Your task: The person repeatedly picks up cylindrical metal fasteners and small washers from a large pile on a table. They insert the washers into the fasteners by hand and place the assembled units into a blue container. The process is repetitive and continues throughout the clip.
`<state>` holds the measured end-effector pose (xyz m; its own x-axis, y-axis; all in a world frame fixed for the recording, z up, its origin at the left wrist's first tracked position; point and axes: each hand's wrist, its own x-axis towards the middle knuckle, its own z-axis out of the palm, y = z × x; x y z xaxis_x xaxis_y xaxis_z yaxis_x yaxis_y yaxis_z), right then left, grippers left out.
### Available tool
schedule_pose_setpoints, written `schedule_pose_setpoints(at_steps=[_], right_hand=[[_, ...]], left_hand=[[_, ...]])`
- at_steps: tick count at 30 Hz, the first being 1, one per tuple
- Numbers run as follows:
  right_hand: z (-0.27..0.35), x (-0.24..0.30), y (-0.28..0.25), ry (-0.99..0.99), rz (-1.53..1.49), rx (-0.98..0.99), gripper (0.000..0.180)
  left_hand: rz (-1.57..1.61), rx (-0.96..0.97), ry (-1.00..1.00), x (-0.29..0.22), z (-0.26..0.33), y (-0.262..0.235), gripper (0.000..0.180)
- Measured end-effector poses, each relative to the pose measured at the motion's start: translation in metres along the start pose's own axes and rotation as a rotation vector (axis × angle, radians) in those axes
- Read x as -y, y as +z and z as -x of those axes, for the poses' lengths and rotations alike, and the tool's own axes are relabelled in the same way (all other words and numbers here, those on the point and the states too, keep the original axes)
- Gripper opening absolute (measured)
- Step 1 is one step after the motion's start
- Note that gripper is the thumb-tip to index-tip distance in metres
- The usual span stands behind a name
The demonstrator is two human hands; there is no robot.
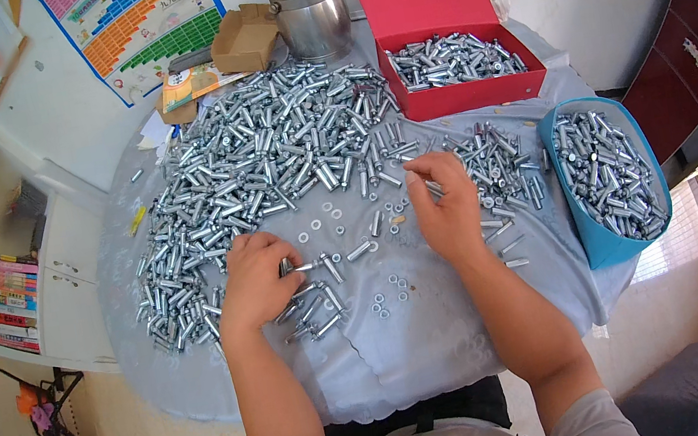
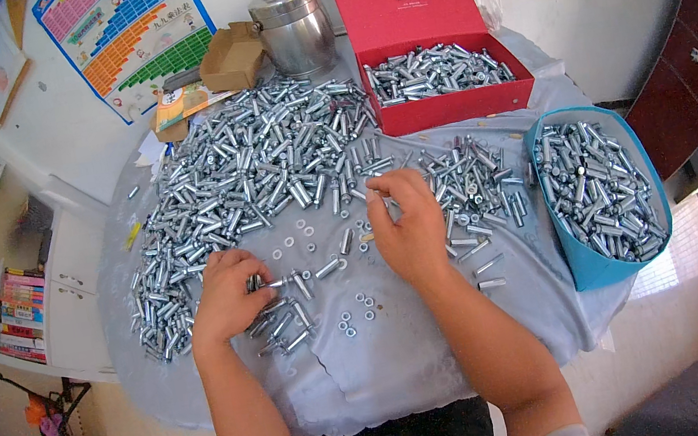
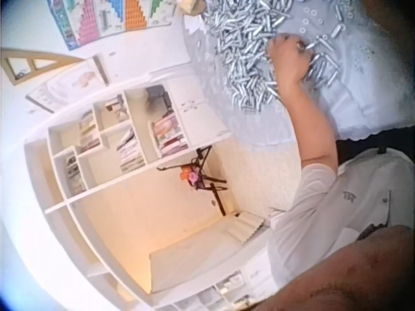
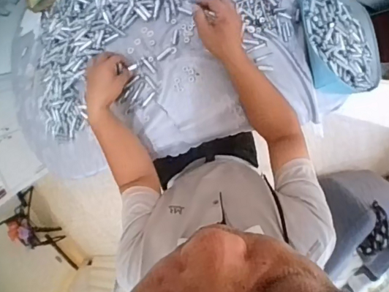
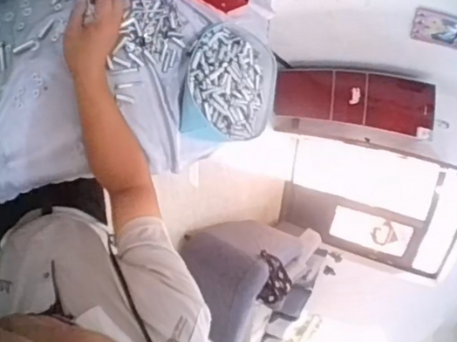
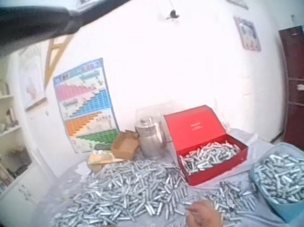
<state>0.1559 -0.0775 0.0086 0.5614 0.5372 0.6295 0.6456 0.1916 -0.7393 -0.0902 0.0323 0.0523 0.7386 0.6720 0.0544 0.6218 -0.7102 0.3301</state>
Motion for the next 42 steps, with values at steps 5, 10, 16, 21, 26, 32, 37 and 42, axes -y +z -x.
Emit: schedule_pose_setpoints(at_steps=[5, 10, 16, 21, 26, 32, 37, 42], right_hand=[[0.005, 0.03, 0.002, 0.07, -0.03, 0.203, 0.013], [0.009, 0.047, 0.003, 0.32, -0.018, 0.716, 0.023], [-0.018, 0.073, 0.001, 0.835, -0.273, 0.769, 0.028], [-0.028, 0.067, -0.012, 0.938, -0.319, 0.601, 0.029], [-0.006, 0.07, 0.004, 0.83, -0.277, 0.684, 0.033], [0.005, 0.06, 0.024, 0.797, -0.432, 0.626, 0.035], [0.013, 0.048, 0.029, 0.878, -0.511, 0.578, 0.033], [0.014, 0.044, 0.031, 0.902, -0.541, 0.575, 0.032]], left_hand=[[0.212, -0.043, 0.035, -0.024, 0.009, -0.011, 0.018], [0.515, -0.111, 0.035, -0.032, 0.012, -0.007, 0.016], [0.761, -0.147, -0.011, -0.015, 0.006, 0.004, 0.014], [0.883, -0.093, -0.048, -0.008, -0.001, 0.01, 0.015], [1.045, -0.057, -0.055, -0.014, -0.005, 0.017, 0.017], [1.117, -0.166, 0.011, -0.011, -0.011, 0.035, 0.022], [1.266, -0.117, -0.065, -0.007, -0.009, 0.037, 0.022], [1.231, -0.143, -0.109, -0.006, -0.006, 0.046, 0.022]])
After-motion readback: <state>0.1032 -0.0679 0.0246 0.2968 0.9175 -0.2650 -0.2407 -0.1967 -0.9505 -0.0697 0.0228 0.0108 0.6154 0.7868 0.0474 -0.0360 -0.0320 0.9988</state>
